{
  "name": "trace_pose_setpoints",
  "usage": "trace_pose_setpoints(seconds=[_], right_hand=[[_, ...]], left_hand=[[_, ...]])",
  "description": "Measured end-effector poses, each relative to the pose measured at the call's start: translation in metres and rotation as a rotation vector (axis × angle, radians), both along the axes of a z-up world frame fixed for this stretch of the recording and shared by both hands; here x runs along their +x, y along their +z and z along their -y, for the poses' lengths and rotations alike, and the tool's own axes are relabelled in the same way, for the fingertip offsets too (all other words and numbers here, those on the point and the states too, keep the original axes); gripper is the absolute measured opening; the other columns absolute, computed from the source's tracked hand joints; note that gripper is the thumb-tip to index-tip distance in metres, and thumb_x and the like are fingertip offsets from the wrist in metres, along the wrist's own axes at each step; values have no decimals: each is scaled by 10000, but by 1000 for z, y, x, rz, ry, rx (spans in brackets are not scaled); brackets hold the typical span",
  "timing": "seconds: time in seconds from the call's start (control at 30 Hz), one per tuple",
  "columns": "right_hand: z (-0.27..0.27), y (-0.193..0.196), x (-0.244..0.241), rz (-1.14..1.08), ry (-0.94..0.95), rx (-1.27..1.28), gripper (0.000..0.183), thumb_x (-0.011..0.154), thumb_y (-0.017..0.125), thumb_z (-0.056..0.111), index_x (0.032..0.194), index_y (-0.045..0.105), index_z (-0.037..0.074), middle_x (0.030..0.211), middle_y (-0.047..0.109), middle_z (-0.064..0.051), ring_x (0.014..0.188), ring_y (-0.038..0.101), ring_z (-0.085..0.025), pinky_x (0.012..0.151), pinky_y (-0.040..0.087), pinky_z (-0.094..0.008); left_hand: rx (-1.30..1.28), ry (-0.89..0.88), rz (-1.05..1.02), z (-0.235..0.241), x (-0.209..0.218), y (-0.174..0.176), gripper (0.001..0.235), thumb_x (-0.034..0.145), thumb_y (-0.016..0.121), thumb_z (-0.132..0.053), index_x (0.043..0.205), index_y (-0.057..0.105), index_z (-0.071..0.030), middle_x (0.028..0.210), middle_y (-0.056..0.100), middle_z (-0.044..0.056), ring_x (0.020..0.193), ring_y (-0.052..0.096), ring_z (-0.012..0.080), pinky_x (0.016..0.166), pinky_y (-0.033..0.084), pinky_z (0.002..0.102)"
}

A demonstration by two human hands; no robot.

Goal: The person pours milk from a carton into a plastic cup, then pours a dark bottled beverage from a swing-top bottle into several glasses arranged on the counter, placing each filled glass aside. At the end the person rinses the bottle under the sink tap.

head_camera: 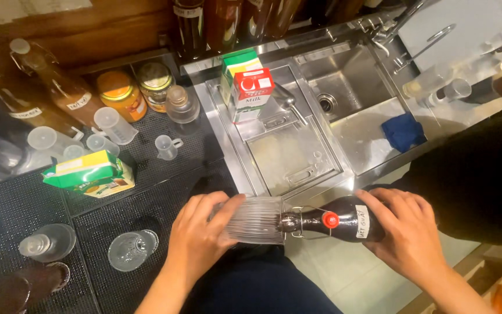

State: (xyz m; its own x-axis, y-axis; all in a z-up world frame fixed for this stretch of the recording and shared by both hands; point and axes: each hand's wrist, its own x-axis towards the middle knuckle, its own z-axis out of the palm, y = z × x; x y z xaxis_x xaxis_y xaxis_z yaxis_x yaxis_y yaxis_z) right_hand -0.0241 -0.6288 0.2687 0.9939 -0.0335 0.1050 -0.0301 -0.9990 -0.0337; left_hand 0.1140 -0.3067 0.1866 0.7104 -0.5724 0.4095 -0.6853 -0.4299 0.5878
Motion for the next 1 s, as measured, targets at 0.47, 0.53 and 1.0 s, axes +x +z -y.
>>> trace_pose_setpoints(seconds=[0.47,0.53,1.0], right_hand=[[-2,-7,5,-31,12,3,974,382,901,133,1303,593,209,1198,622,-40,1122,584,-292,1003,396,-490],[-3,-6,4,-17,14,12,967,385,905,147,1299,596,212,1193,626,-35,1120,587,-289,1004,394,-489],[-2,-4,7,5,62,-34,953,411,898,161,1314,596,211,1203,631,-40,1126,587,-291,1018,391,-495]], left_hand=[[5,-157,-669,-26,1,5,801,529,961,-300,1261,649,-207,1113,716,26,1005,733,269,852,580,375],[41,-183,-700,-29,0,0,832,535,969,-324,1290,641,-206,1090,738,54,1010,731,258,876,569,370],[-52,-458,-1300,-36,7,-31,840,739,876,-261,1492,528,-135,1193,776,70,1016,700,236,923,536,395]])
